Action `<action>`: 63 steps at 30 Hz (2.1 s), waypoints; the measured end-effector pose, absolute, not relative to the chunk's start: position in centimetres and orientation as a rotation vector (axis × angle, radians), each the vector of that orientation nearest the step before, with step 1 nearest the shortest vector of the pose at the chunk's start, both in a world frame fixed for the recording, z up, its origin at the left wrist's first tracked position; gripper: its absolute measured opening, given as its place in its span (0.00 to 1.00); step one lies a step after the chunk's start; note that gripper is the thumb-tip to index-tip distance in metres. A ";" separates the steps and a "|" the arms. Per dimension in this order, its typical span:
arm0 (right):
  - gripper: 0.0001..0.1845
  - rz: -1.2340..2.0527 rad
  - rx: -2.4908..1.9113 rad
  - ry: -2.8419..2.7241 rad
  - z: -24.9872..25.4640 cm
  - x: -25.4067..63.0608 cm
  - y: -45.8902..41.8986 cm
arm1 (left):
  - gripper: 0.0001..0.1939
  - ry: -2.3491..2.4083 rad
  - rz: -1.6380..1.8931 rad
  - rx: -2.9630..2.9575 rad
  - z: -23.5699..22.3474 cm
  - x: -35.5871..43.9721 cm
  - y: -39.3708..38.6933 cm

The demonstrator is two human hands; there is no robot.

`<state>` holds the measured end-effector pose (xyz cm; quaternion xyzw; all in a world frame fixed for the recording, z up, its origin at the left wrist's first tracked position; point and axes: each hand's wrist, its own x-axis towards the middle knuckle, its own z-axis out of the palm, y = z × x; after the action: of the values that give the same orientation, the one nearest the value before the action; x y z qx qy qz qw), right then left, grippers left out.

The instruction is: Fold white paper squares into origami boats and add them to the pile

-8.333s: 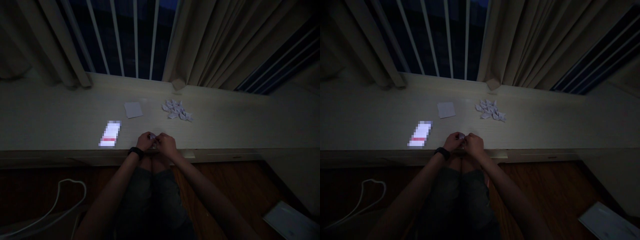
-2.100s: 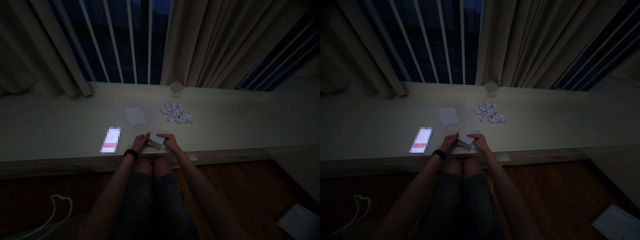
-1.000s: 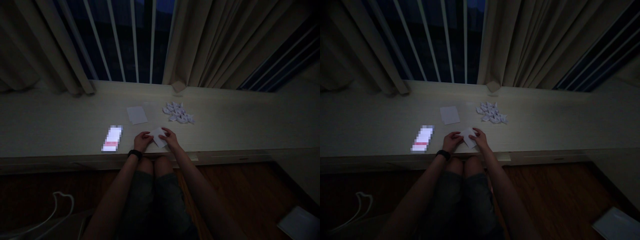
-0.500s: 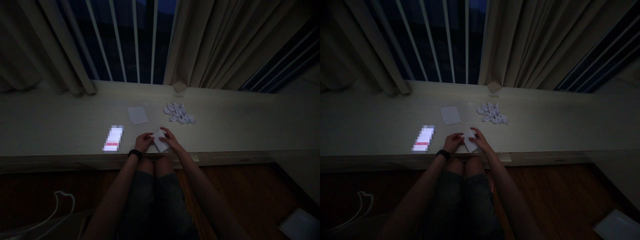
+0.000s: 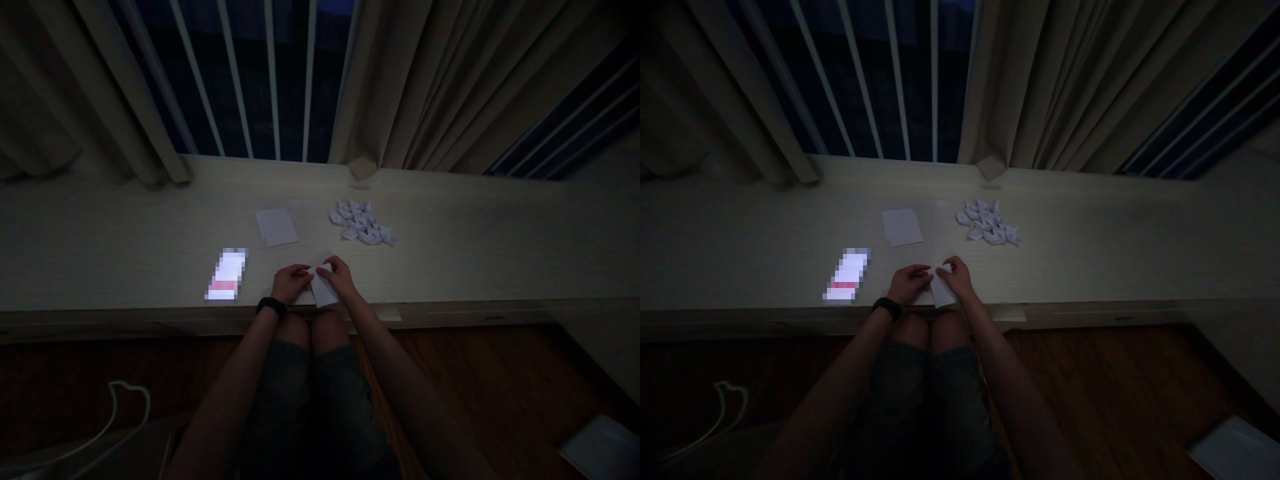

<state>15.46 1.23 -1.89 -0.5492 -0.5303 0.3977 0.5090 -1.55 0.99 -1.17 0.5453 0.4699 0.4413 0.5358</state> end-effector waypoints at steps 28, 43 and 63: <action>0.21 1.073 -1.313 -1.137 -0.9 14.9 0.4 | 0.18 1.152 1.047 1.257 -0.3 -1.3 0.6; 0.22 1.108 -1.294 -1.121 -1.1 15.2 0.6 | 0.20 1.150 1.030 1.250 -0.2 -1.1 0.5; 0.25 1.122 -1.328 -0.981 -1.0 15.5 0.6 | 0.21 1.188 1.113 1.213 -1.1 -1.4 1.1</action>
<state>15.50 0.64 -1.03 -0.5592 -0.4131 0.4724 0.5417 -1.43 1.09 -1.06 0.5075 0.4970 0.4657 0.5278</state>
